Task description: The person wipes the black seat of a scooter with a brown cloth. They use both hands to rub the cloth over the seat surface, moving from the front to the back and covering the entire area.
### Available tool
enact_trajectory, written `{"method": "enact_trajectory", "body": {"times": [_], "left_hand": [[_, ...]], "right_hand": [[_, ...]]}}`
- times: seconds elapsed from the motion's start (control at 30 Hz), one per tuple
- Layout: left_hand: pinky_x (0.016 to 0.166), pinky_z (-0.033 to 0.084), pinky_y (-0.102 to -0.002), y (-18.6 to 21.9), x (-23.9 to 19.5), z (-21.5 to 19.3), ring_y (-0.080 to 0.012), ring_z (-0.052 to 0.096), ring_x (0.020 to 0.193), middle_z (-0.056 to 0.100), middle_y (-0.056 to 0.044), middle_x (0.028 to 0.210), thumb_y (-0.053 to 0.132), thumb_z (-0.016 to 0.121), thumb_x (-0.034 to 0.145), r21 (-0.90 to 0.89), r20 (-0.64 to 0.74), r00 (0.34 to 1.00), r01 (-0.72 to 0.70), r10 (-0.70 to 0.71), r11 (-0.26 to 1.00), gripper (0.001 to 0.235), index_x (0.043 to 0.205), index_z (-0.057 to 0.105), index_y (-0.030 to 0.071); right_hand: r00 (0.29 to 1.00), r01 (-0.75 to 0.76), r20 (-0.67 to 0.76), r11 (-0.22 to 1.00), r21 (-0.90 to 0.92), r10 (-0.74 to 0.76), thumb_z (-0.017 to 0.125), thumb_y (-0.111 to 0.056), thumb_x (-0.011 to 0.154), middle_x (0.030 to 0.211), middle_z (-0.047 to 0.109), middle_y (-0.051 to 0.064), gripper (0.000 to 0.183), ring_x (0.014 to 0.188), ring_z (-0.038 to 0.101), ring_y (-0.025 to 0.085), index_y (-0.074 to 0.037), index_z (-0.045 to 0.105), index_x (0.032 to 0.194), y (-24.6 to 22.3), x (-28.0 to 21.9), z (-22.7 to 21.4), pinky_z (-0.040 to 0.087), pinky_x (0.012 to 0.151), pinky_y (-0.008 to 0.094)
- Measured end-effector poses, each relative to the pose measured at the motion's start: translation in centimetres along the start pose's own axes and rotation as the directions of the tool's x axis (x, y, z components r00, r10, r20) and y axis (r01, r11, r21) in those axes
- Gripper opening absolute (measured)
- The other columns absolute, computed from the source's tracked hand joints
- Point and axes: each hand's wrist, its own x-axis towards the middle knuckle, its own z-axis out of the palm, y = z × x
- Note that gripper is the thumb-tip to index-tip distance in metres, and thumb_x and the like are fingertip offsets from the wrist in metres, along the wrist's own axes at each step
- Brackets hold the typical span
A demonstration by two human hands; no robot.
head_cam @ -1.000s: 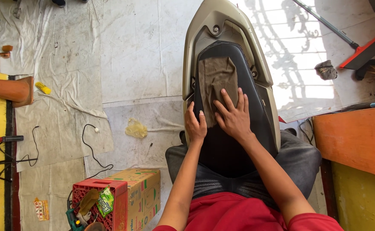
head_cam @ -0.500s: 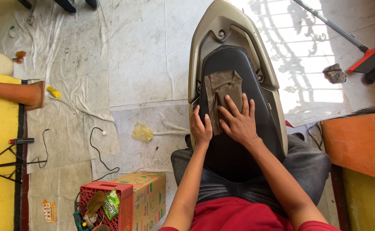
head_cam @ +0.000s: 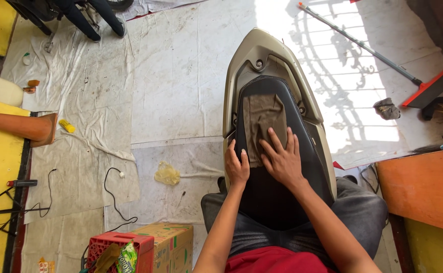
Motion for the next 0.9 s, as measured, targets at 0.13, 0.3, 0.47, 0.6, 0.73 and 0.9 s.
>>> {"method": "enact_trajectory", "body": {"times": [0.13,0.3,0.47,0.6,0.73,0.9], "left_hand": [[0.108,0.046,-0.047,-0.7,0.1,0.6,-0.0393,0.057,0.131,0.058,-0.02,0.143,0.038,0.048,0.107,0.0,0.002,1.0,-0.003,0.003,1.0,0.054,0.147,0.05,0.003],[0.107,0.047,-0.047,-0.4,-0.1,0.5,-0.0393,0.058,0.129,0.06,-0.021,0.14,0.036,0.051,0.106,-0.023,-0.021,1.0,-0.014,0.014,1.0,0.052,0.146,0.051,0.003],[0.108,0.046,-0.048,0.3,0.0,0.3,-0.0401,0.058,0.13,0.06,-0.021,0.141,0.035,0.051,0.105,-0.06,-0.025,1.0,-0.01,0.008,0.998,0.052,0.145,0.052,0.002],[0.109,0.046,-0.047,0.5,0.0,-0.2,-0.0395,0.058,0.13,0.06,-0.021,0.141,0.037,0.051,0.105,-0.062,-0.033,0.999,-0.019,0.017,0.998,0.053,0.144,0.053,0.002],[0.109,0.046,-0.048,0.7,0.3,-0.3,-0.0394,0.058,0.13,0.06,-0.021,0.141,0.037,0.051,0.104,-0.08,-0.031,0.999,-0.009,0.006,0.997,0.053,0.145,0.053,0.002],[0.108,0.046,-0.048,0.4,-0.1,-0.1,-0.0383,0.059,0.13,0.06,-0.021,0.141,0.035,0.051,0.106,-0.061,-0.017,1.0,0.004,-0.005,0.998,0.052,0.145,0.053,0.001]], "right_hand": [[0.999,-0.003,0.034,1.0,0.008,0.003,0.063,-0.039,0.092,0.163,0.038,0.006,0.046,0.151,0.022,0.052,-0.024,0.063,0.136,0.3,-3.7,-0.4,0.021,0.122,0.061],[0.999,-0.028,0.039,1.0,0.009,0.028,0.063,-0.039,0.092,0.165,0.034,0.007,0.05,0.151,0.02,0.052,-0.025,0.061,0.14,0.0,-4.4,0.2,0.017,0.122,0.064],[0.996,-0.027,0.087,1.0,0.006,0.026,0.062,-0.043,0.091,0.167,0.03,0.006,0.054,0.152,0.015,0.052,-0.026,0.059,0.142,0.6,0.4,1.0,0.009,0.12,0.071],[0.998,-0.045,0.041,0.998,-0.053,0.047,0.061,-0.044,0.095,0.17,0.029,0.004,0.055,0.153,0.014,0.051,-0.027,0.057,0.146,0.2,4.7,2.3,0.008,0.119,0.073],[0.996,-0.079,0.036,0.992,-0.098,0.082,0.061,-0.045,0.093,0.169,0.029,0.004,0.055,0.153,0.013,0.051,-0.027,0.058,0.145,-0.3,5.2,2.6,0.008,0.118,0.073],[0.997,-0.074,0.034,0.997,-0.018,0.075,0.062,-0.041,0.095,0.17,0.032,0.008,0.053,0.154,0.018,0.054,-0.025,0.059,0.145,-0.1,1.8,2.3,0.014,0.124,0.067]]}}
